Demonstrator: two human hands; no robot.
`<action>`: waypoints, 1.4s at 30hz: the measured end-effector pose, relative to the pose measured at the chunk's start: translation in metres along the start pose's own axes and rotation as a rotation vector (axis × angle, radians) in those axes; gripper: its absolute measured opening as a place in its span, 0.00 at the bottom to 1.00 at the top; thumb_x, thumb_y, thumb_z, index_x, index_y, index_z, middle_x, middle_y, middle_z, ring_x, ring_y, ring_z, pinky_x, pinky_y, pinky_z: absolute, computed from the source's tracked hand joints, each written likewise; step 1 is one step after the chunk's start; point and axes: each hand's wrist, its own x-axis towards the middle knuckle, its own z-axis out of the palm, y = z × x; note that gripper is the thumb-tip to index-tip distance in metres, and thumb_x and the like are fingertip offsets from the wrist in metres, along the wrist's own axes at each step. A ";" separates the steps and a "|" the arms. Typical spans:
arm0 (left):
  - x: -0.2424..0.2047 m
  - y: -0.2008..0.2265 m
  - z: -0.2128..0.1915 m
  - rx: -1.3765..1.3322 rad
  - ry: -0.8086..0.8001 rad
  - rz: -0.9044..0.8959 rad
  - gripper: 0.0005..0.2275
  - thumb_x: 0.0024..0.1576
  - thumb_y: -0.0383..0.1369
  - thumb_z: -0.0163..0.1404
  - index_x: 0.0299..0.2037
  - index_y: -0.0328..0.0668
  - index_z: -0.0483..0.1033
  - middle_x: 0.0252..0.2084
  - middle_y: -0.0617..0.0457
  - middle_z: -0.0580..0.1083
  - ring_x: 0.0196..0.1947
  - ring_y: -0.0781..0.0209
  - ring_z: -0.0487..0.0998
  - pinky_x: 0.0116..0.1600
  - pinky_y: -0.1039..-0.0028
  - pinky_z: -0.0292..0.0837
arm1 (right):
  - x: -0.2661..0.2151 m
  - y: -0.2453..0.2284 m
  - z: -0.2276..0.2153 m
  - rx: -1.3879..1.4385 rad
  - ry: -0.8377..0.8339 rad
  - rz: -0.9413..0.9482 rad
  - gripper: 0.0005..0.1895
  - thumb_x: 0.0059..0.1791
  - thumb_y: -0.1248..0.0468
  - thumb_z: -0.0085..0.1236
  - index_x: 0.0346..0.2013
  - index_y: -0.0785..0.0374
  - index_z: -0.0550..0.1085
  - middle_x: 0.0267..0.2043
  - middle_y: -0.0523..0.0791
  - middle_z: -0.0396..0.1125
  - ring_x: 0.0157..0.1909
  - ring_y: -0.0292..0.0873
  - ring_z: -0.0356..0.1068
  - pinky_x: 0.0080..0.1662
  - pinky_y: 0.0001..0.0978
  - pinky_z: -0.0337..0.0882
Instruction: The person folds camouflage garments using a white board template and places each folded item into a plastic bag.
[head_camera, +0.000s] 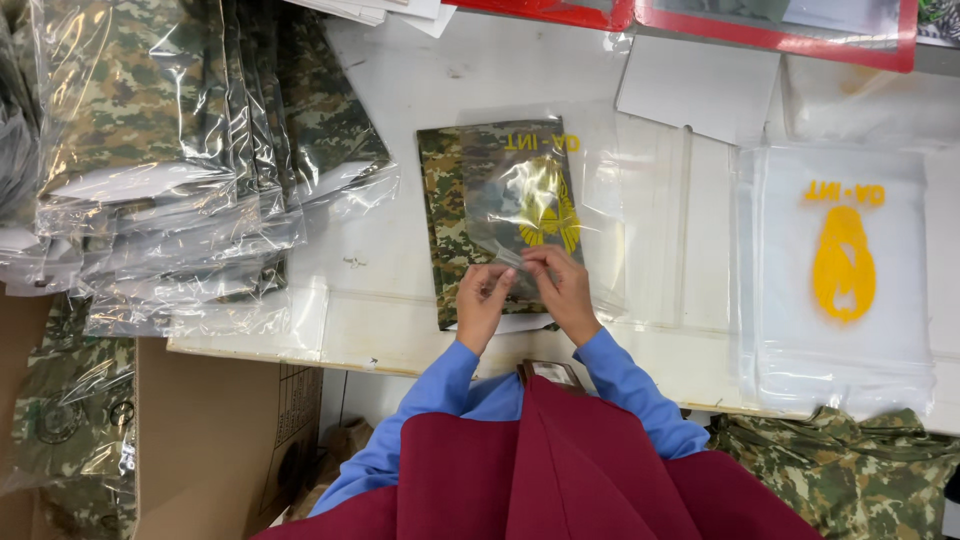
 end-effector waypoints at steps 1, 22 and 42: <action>0.002 -0.003 0.002 -0.045 0.033 -0.011 0.09 0.63 0.41 0.58 0.41 0.47 0.83 0.26 0.56 0.72 0.28 0.70 0.74 0.36 0.76 0.75 | 0.002 -0.004 -0.002 -0.003 -0.065 -0.074 0.11 0.51 0.61 0.65 0.47 0.60 0.78 0.42 0.47 0.75 0.47 0.48 0.76 0.51 0.42 0.74; -0.016 0.032 -0.045 0.609 0.139 0.372 0.29 0.63 0.24 0.46 0.74 0.46 0.49 0.60 0.35 0.71 0.37 0.35 0.82 0.35 0.44 0.82 | -0.019 -0.008 0.012 -0.698 -0.034 -0.647 0.21 0.53 0.72 0.50 0.60 0.55 0.70 0.48 0.47 0.69 0.49 0.50 0.73 0.48 0.41 0.76; -0.007 0.100 -0.103 0.977 0.330 0.777 0.14 0.57 0.10 0.48 0.33 0.40 0.82 0.65 0.46 0.62 0.50 0.54 0.70 0.39 0.71 0.82 | 0.033 -0.046 -0.066 -0.810 0.215 -0.566 0.17 0.51 0.80 0.59 0.25 0.57 0.81 0.66 0.51 0.62 0.64 0.59 0.64 0.58 0.53 0.68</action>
